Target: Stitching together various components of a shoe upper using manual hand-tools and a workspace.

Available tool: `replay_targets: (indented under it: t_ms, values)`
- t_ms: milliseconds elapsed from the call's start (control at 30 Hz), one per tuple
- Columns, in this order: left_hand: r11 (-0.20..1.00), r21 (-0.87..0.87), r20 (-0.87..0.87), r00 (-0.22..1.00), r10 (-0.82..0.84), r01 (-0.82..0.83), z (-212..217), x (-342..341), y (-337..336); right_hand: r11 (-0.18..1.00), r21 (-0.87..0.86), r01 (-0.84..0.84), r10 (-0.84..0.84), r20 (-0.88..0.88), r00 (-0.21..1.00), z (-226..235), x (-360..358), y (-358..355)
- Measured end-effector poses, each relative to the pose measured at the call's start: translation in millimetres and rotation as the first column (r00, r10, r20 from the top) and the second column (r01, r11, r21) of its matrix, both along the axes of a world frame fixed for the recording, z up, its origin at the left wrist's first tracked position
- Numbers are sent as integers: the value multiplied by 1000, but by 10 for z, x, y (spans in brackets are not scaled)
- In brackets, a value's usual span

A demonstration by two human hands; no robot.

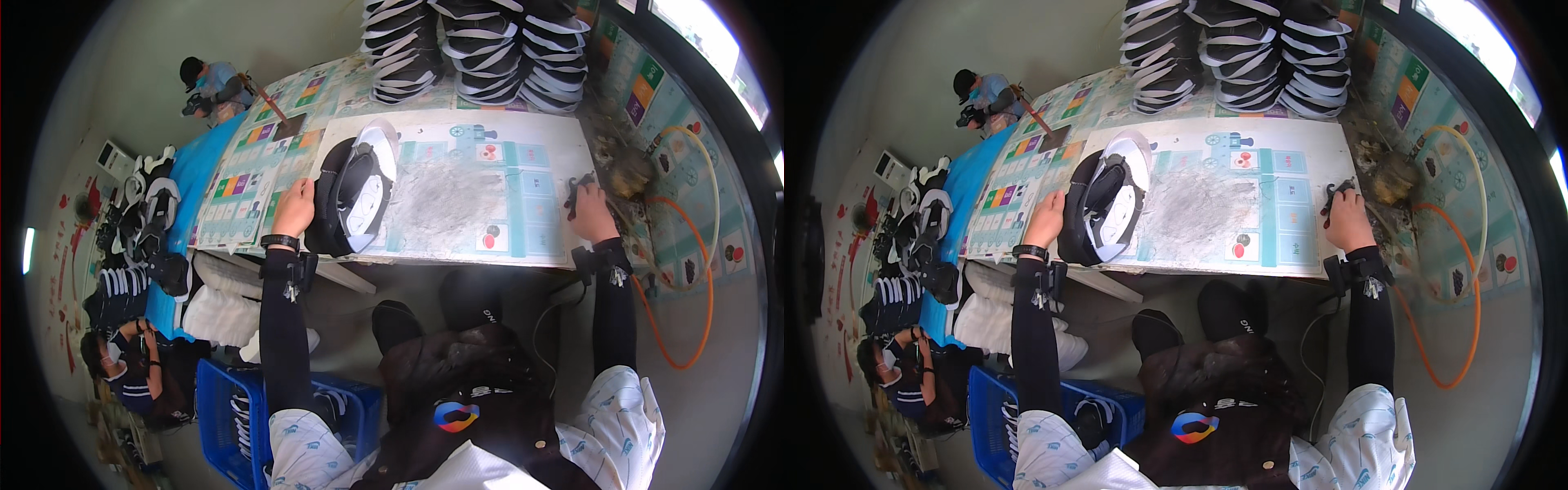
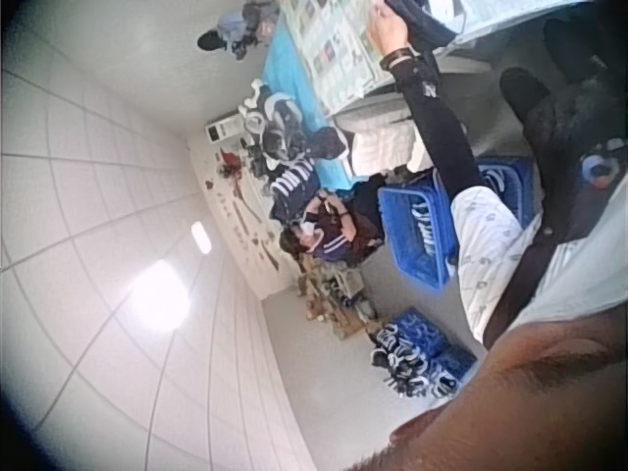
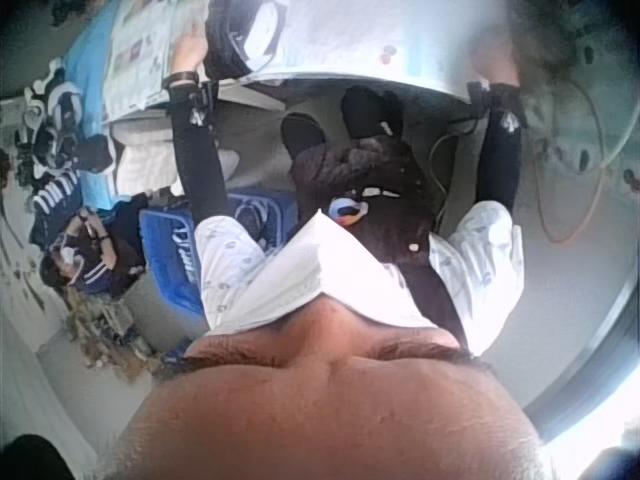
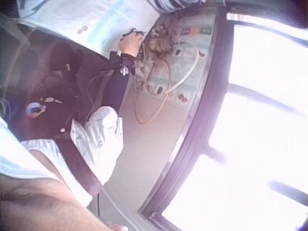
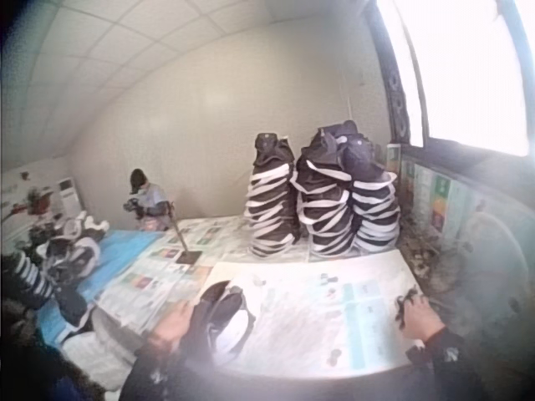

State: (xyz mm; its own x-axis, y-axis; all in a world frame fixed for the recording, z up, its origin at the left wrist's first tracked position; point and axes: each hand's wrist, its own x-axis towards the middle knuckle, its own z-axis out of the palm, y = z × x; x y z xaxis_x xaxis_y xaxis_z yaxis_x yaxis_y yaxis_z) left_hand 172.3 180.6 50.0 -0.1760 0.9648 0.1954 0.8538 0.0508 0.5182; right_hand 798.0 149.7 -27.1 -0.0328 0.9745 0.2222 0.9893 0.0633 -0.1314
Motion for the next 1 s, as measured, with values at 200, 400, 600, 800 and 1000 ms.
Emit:
replay_targets:
  t_ms: [200, 400, 600, 800, 1000]
  values:
    - [985, 152, -83, 994, -67, 79, 290, 515, -127, 968, -70, 242, -237, 69, 969, -108, 33, 52]
    - [972, 213, -158, 985, -67, 101, 458, 723, -186, 960, 158, 232, -213, -130, 968, 57, -122, 7]
    - [949, 268, -310, 948, -75, 163, 402, 887, -191, 959, 84, -272, 120, -986, 119, 631, -1254, -431]
    - [949, 296, -421, 907, 31, 105, 415, 996, -163, 842, -176, -509, 74, -898, 433, 869, -2475, -313]
    - [879, 473, -426, 890, 160, 69, 625, 999, -400, 897, -191, -399, -26, -924, 382, 931, -2493, -355]
